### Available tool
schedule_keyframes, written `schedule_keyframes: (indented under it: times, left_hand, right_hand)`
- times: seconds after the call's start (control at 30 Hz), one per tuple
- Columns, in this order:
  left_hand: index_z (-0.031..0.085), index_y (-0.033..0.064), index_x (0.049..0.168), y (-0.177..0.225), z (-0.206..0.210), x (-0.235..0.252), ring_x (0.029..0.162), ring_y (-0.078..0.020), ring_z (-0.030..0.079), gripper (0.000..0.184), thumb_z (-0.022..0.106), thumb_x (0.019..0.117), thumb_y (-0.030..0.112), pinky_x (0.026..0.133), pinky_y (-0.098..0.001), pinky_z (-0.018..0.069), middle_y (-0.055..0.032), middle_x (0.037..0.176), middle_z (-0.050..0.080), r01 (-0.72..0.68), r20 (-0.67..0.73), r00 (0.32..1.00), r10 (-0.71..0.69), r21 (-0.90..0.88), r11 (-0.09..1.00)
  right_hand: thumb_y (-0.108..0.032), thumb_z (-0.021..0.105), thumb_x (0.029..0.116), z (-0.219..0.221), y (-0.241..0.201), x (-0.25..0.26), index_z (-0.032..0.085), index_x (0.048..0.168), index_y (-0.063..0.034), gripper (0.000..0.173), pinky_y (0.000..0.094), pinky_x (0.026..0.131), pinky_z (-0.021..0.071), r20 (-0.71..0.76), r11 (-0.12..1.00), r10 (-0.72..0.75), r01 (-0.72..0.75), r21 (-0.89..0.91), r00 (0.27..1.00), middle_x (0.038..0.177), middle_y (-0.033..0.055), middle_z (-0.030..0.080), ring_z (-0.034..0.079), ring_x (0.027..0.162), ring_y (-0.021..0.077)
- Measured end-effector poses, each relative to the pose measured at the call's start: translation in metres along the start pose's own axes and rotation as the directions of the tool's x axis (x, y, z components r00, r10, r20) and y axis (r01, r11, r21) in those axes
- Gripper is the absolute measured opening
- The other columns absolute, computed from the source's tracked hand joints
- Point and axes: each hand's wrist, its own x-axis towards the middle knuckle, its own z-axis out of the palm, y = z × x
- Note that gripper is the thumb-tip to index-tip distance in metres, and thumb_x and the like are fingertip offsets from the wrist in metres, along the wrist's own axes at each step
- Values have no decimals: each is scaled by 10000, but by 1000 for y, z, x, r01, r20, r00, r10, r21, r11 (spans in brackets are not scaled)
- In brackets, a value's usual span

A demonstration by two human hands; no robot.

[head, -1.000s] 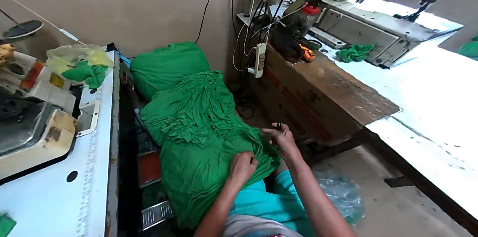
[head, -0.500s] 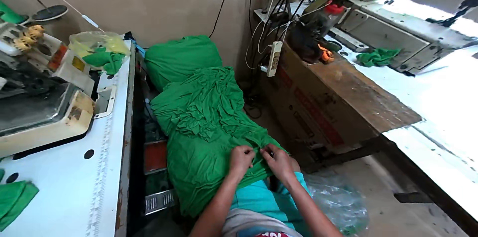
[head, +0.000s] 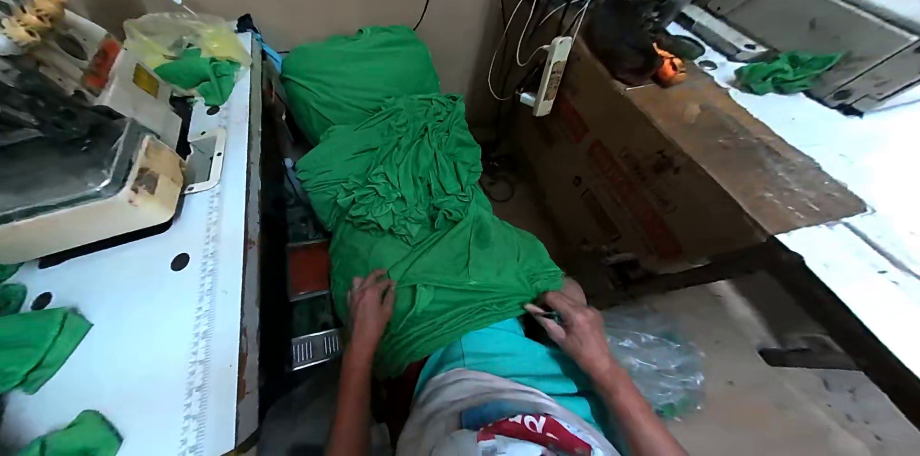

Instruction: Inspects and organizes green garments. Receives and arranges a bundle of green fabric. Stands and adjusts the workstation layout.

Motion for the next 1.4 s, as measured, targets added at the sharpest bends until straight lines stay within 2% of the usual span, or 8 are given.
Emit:
schedule_keyframes:
  times: [0.2, 0.33, 0.47, 0.57, 0.7, 0.87, 1.13, 1.4]
  left_hand:
    - [681, -51, 1177, 79, -8, 13, 990, -293, 691, 284, 528, 1054, 154, 906, -442, 562, -212, 1140, 682, -94, -217, 976, 29, -298, 950]
    - [642, -38, 1209, 111, 25, 23, 883, -162, 690, 262, 513, 1048, 123, 812, -330, 587, -141, 1049, 690, -121, 11, 986, 164, -624, 772]
    - [602, -50, 1231, 90, 60, 15, 896, -173, 680, 251, 478, 1052, 75, 835, -332, 579, -153, 1065, 660, 3, 193, 969, 154, -635, 772]
    - [658, -34, 1174, 78, 70, 6, 892, -139, 658, 242, 490, 1022, 51, 811, -282, 567, -149, 1122, 644, -119, 98, 968, 233, -635, 763]
    - [725, 1, 1155, 85, 65, 8, 903, -177, 658, 236, 591, 1004, 121, 820, -281, 556, -181, 1189, 646, -252, 131, 932, 337, -434, 865]
    - [665, -70, 1134, 85, 67, 9, 1046, -327, 677, 260, 474, 1061, 89, 947, -431, 549, -234, 1151, 652, -327, 100, 925, 366, -280, 903]
    - [700, -64, 1098, 83, 69, 8, 1111, -341, 673, 242, 516, 1045, 84, 1003, -423, 534, -228, 1176, 674, -389, 72, 909, 411, -206, 898]
    - [644, -72, 1174, 88, 70, 7, 1110, -368, 673, 269, 457, 1074, 92, 971, -449, 547, -245, 1199, 652, -366, 99, 922, 375, -97, 926]
  right_hand:
    - [-252, 629, 1002, -34, -50, 66, 688, 1000, 34, 292, 344, 652, 547, -81, 941, 196, -164, 297, 977, 829, 118, 675, 636, 699, 162]
    - [-176, 523, 1037, -3, -69, 99, 622, 1061, -11, 193, 186, 584, 472, 177, 597, 300, -329, 732, 937, 773, -42, 611, 547, 625, 8]
    - [-320, 223, 1130, 46, -41, 80, 566, 1186, 0, 472, 184, 471, 377, 461, 252, 358, -560, 789, 812, 673, -61, 556, 425, 489, 14]
    - [-471, 13, 1091, 34, -34, 77, 495, 1241, -83, 637, 187, 446, 379, 535, 94, 347, -596, 798, 770, 682, -64, 547, 425, 471, 30]
    - [-332, 161, 1129, 25, -37, 69, 457, 1255, -65, 418, 182, 485, 368, 585, 181, 323, -655, 733, 744, 737, -49, 527, 409, 510, 31]
    - [-211, 381, 1100, 21, -37, 69, 473, 1122, -71, 169, 181, 561, 414, 626, 348, 229, -663, 663, 746, 783, -42, 548, 478, 588, 28]
    - [-195, 454, 1079, 20, -40, 67, 507, 1125, -50, 161, 192, 592, 441, 623, 449, 205, -638, 625, 755, 803, -27, 593, 524, 623, 34]
    - [-281, 554, 1055, 10, -51, 74, 561, 1190, 7, 318, 417, 806, 535, 694, 823, 219, -512, 246, 686, 931, 130, 647, 646, 825, 214]
